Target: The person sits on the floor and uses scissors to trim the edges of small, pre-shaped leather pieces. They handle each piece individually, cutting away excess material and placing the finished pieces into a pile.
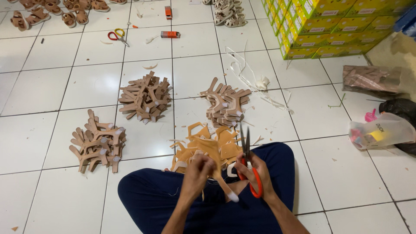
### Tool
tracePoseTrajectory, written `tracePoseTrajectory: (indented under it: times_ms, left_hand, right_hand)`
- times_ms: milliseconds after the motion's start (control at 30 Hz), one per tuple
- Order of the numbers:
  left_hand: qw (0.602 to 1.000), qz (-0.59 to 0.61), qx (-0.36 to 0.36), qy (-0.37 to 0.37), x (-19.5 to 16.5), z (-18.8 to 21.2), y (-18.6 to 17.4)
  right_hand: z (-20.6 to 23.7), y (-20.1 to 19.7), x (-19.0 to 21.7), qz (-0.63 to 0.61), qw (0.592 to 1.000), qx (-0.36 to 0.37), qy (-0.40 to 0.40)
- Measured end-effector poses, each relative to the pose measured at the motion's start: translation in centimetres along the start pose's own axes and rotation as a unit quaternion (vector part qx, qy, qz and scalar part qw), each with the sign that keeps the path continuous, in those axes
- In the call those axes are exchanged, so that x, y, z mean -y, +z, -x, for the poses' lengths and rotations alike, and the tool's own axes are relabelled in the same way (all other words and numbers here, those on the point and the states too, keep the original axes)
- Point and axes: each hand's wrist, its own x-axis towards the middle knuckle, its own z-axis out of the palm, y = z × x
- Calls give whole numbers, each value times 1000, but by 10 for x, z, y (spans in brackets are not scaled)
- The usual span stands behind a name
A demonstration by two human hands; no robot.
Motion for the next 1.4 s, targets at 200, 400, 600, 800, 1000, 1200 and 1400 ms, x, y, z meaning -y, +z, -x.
tracePoseTrajectory:
  times_ms: [200,400,600,800,1000,1200,1400]
  left_hand:
    - [982,161,91,-36,5,10,34]
    - [996,-70,-33,45,-12,17,36]
    - [987,4,-93,132,-22,9,33]
    - [903,422,-72,-19,-11,-8,30]
    - [869,492,-47,-14,9,-15,21]
    - [858,511,-52,1,10,-14,24]
    - [972,199,-101,69,-20,1,28]
  right_hand:
    - [-17,18,3,8,998,-31,-57]
    - [-13,29,-7,-5,994,-87,-60]
    - [-10,39,2,71,990,-106,-61]
    - [-6,45,10,80,987,-110,-91]
    - [-10,44,2,54,991,-91,-83]
    - [-12,42,-8,22,994,-79,-75]
    - [-10,46,-5,121,980,-105,-113]
